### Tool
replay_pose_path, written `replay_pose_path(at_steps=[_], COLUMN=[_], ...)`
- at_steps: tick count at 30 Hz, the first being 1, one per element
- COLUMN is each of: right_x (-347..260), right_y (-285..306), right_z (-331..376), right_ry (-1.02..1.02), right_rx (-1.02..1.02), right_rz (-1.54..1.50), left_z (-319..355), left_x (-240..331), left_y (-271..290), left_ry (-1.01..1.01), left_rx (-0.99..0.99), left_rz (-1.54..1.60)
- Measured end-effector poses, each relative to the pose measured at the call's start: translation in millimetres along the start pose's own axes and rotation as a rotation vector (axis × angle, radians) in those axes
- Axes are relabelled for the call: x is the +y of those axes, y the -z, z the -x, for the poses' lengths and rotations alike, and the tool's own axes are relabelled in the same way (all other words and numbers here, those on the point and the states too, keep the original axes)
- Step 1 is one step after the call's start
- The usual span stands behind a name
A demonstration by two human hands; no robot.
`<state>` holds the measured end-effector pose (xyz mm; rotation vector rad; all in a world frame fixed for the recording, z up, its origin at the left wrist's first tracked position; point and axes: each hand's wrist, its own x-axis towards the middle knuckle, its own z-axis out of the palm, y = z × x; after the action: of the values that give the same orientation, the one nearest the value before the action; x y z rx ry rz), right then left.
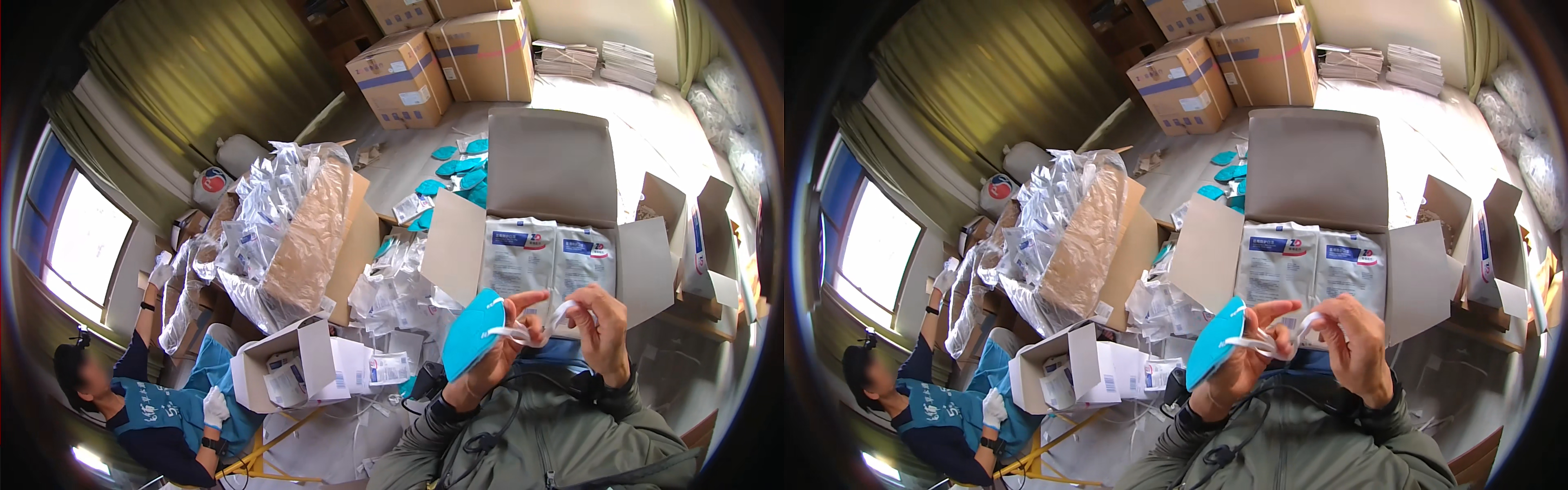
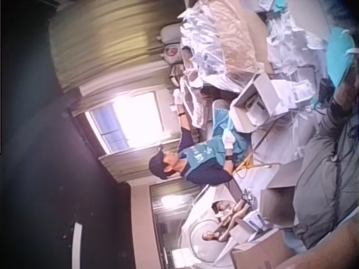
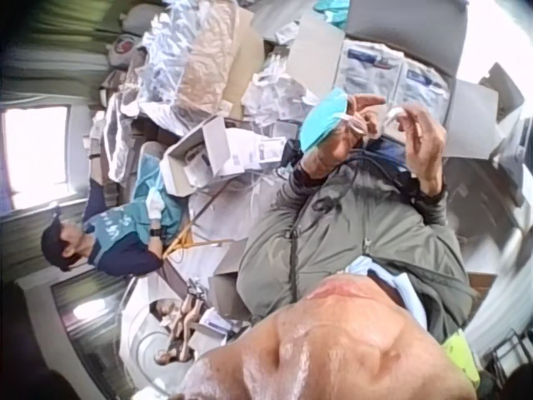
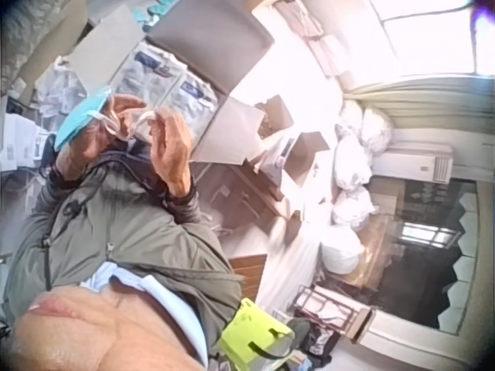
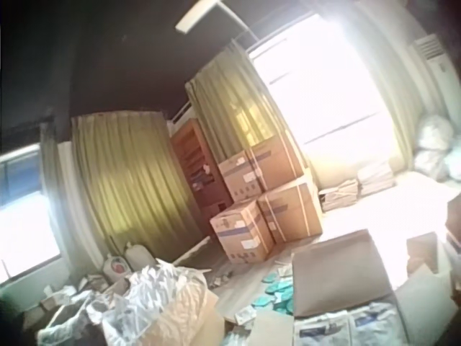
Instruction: The person is sorting and organizing green masks and other medical supply pouches into boxes.
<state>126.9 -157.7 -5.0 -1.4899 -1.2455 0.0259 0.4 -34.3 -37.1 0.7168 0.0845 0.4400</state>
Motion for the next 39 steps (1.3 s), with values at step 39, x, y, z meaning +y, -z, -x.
replay_pose_path(at_steps=[39], right_x=[3.8], right_y=[27.4], right_z=[-18.1], right_ry=[-0.049], right_rx=[0.242], right_rz=[0.183], left_z=[-2.1], left_x=[29.2], left_y=[-26.8], left_ry=[0.215], left_rx=[0.076], left_rz=[-0.958])
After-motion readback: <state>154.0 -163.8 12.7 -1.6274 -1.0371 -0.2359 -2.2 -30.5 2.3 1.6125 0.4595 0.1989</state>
